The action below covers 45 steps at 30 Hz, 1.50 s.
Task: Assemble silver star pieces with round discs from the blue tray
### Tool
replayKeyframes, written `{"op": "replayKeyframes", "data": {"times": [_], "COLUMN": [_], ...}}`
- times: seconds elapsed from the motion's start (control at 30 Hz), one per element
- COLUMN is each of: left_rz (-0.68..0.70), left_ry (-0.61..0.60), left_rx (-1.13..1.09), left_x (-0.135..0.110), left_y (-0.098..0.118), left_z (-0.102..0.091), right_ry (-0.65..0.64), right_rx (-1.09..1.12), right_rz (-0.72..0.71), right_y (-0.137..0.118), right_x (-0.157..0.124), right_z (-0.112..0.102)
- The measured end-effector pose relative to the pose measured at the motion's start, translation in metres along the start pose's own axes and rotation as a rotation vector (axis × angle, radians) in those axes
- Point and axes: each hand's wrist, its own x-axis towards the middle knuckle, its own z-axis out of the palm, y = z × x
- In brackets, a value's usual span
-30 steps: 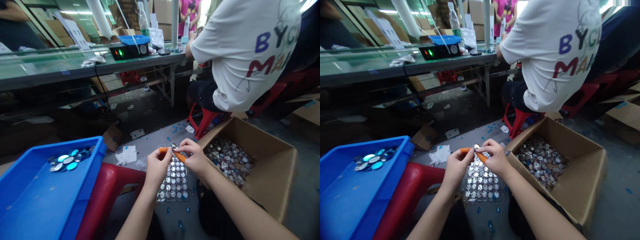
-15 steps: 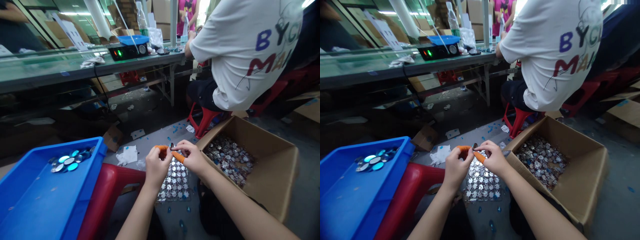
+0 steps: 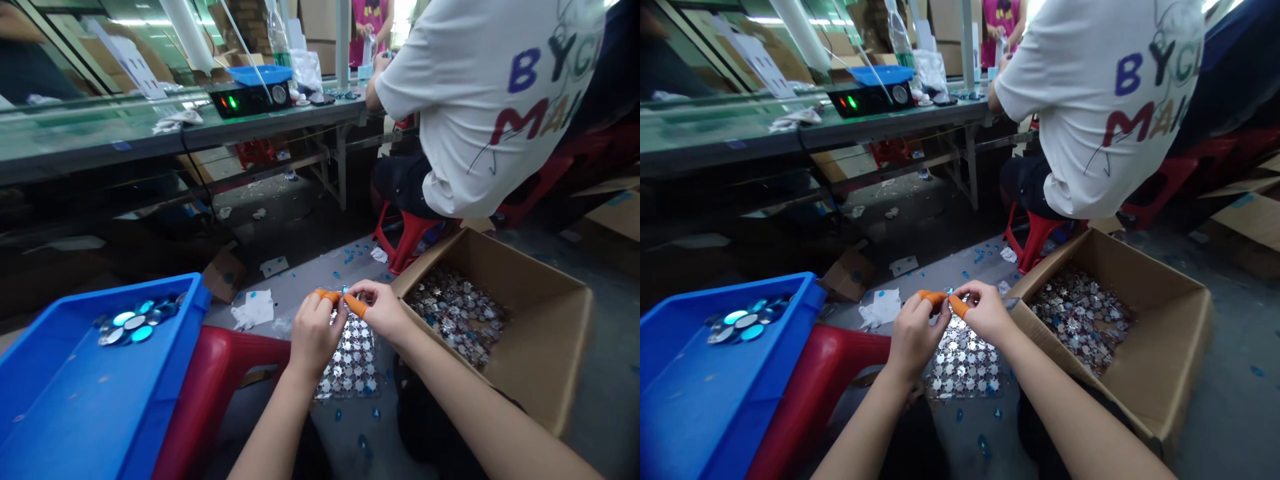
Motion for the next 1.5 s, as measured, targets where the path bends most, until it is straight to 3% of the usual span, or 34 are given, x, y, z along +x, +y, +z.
{"op": "replayKeyframes", "data": {"times": [0.13, 0.37, 0.43, 0.6, 0.77, 0.83, 1.1, 1.2, 1.4, 1.5], "left_rz": [-0.163, -0.689, -0.78, -0.749, -0.547, -0.531, -0.878, -0.937, -0.939, -0.942], "left_ry": [-0.032, -0.011, -0.032, -0.036, -0.047, -0.054, 0.016, 0.025, 0.043, 0.041], "left_rx": [-0.119, -0.558, -0.662, -0.764, -0.521, -0.466, -0.656, -0.761, -0.89, -0.903], "left_x": [0.0, 0.008, 0.009, 0.009, 0.009, 0.009, 0.009, 0.01, 0.009, 0.008], "left_y": [0.004, 0.009, 0.008, 0.001, -0.002, -0.001, -0.001, -0.004, -0.002, -0.002], "left_z": [-0.002, -0.003, -0.003, -0.005, -0.01, -0.01, -0.001, 0.0, -0.002, -0.002], "right_ry": [-0.025, -0.065, -0.07, -0.076, -0.111, -0.127, -0.16, -0.125, -0.104, -0.117], "right_rx": [0.018, 0.055, 0.065, 0.049, -0.01, -0.033, 0.06, 0.216, 0.654, 0.792], "right_rz": [0.006, -0.116, -0.122, -0.132, -0.163, -0.183, -0.181, -0.103, 0.284, 0.348], "right_y": [0.003, -0.005, -0.006, -0.007, -0.014, -0.016, -0.016, -0.014, -0.017, -0.017], "right_x": [0.0, -0.003, -0.003, -0.003, -0.006, -0.008, -0.007, -0.004, -0.001, -0.001], "right_z": [0.003, 0.005, 0.004, 0.001, 0.0, 0.0, 0.0, 0.001, 0.001, 0.003]}}
